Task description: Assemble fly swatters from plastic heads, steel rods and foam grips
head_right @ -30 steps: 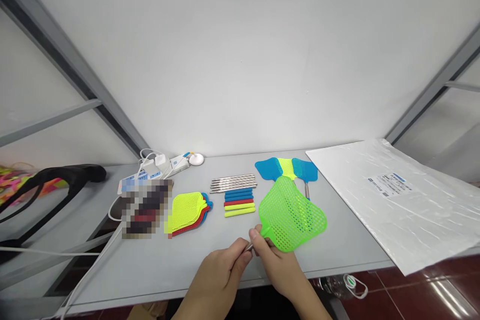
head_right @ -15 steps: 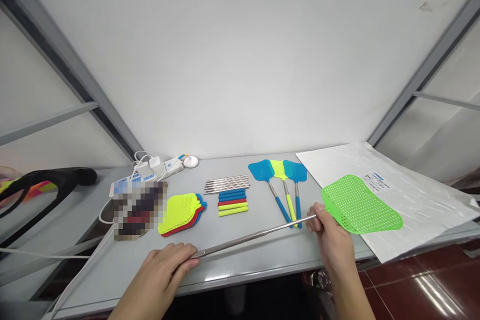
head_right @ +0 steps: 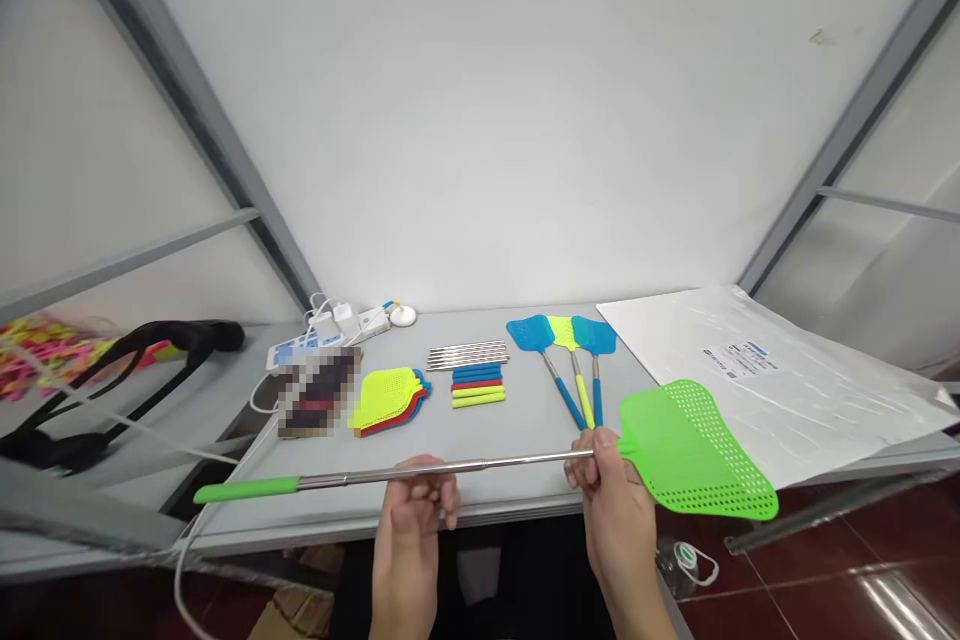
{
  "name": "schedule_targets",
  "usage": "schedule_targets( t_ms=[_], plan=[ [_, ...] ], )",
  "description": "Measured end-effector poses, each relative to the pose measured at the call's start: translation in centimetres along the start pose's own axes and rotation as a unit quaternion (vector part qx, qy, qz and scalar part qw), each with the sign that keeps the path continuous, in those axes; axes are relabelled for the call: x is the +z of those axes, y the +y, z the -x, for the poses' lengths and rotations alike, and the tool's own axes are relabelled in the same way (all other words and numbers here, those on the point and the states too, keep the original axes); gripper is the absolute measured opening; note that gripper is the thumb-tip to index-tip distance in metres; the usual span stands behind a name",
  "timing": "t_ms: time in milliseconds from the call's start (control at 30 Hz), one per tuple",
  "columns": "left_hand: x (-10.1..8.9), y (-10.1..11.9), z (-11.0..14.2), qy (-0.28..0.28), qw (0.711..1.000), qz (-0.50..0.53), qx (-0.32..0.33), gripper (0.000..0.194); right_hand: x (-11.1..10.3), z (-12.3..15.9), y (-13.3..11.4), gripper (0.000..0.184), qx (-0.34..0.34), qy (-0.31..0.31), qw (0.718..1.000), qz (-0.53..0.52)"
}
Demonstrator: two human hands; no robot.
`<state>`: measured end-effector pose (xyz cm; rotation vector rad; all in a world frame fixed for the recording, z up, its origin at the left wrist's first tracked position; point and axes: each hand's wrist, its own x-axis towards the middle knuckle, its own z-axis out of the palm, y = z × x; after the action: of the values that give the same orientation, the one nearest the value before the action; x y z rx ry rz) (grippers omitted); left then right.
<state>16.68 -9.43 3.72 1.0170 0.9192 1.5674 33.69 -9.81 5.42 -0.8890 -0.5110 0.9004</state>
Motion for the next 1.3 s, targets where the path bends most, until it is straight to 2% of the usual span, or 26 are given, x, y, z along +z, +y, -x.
schedule_targets(
  t_ms=[100,233,300,400,533,567,633,700,767,867,933,1033,1167,1233,1300],
  plan=[
    [0.3,0.5,0.0,-0.015,0.993,0.072,-0.092,0.042,-0.5,1.4,0.5,0.047,0.018,-0.02,1.0,0.009],
    [0.1,0.8,0.5,-0.022,0.989,0.098,-0.108,0.04,-1.3,2.4,1.2,0.047,-0.003,-0.029,0.999,0.043],
    [0.3,0.4,1.3,-0.068,0.989,0.088,-0.095,0.04,-1.4,3.1,1.6,0.043,-0.026,-0.094,0.988,0.117],
    [0.8,-0.3,3.0,-0.133,0.984,0.092,-0.081,0.04,-1.1,4.7,2.1,0.043,-0.025,-0.218,0.953,0.21],
    [0.7,0.3,4.1,-0.098,0.985,0.111,-0.087,0.041,-1.0,5.6,1.7,0.046,-0.052,-0.276,0.931,0.235],
    [0.4,0.7,4.0,-0.084,0.986,0.113,-0.089,0.041,-1.2,5.4,1.4,0.046,-0.057,-0.276,0.932,0.23],
    [-0.4,1.8,3.5,-0.04,0.987,0.127,-0.086,0.04,-2.2,4.4,0.5,0.046,-0.054,-0.232,0.955,0.175],
    [-1.4,2.8,2.5,0.029,0.986,0.146,-0.068,0.038,-3.4,2.9,-0.3,0.047,-0.044,-0.144,0.985,0.089],
    [-2.3,3.5,1.6,0.083,0.983,0.154,-0.052,0.035,-4.3,1.5,-1.0,0.047,-0.029,-0.062,0.997,0.029],
    [-2.7,3.5,0.5,0.106,0.979,0.164,-0.053,0.033,-4.5,0.3,-1.0,0.045,0.007,0.012,1.0,-0.005],
    [-2.1,3.0,0.2,0.109,0.978,0.17,-0.056,0.033,-3.9,0.1,-0.2,0.044,0.029,0.033,0.999,-0.011],
    [-0.4,1.7,-0.1,0.084,0.98,0.16,-0.085,0.036,-2.3,0.5,2.0,0.043,0.047,-0.009,0.997,0.053],
    [1.1,0.4,-1.2,0.022,0.976,0.169,-0.137,0.041,-0.3,0.3,4.3,0.047,0.051,-0.153,0.975,0.154],
    [1.1,0.6,-2.4,0.05,0.973,0.179,-0.138,0.039,0.0,-0.6,4.3,0.05,0.031,-0.179,0.966,0.183],
    [0.8,1.1,-3.8,0.096,0.97,0.182,-0.127,0.036,-0.3,-2.1,3.5,0.049,0.009,-0.149,0.969,0.198]
  ],
)
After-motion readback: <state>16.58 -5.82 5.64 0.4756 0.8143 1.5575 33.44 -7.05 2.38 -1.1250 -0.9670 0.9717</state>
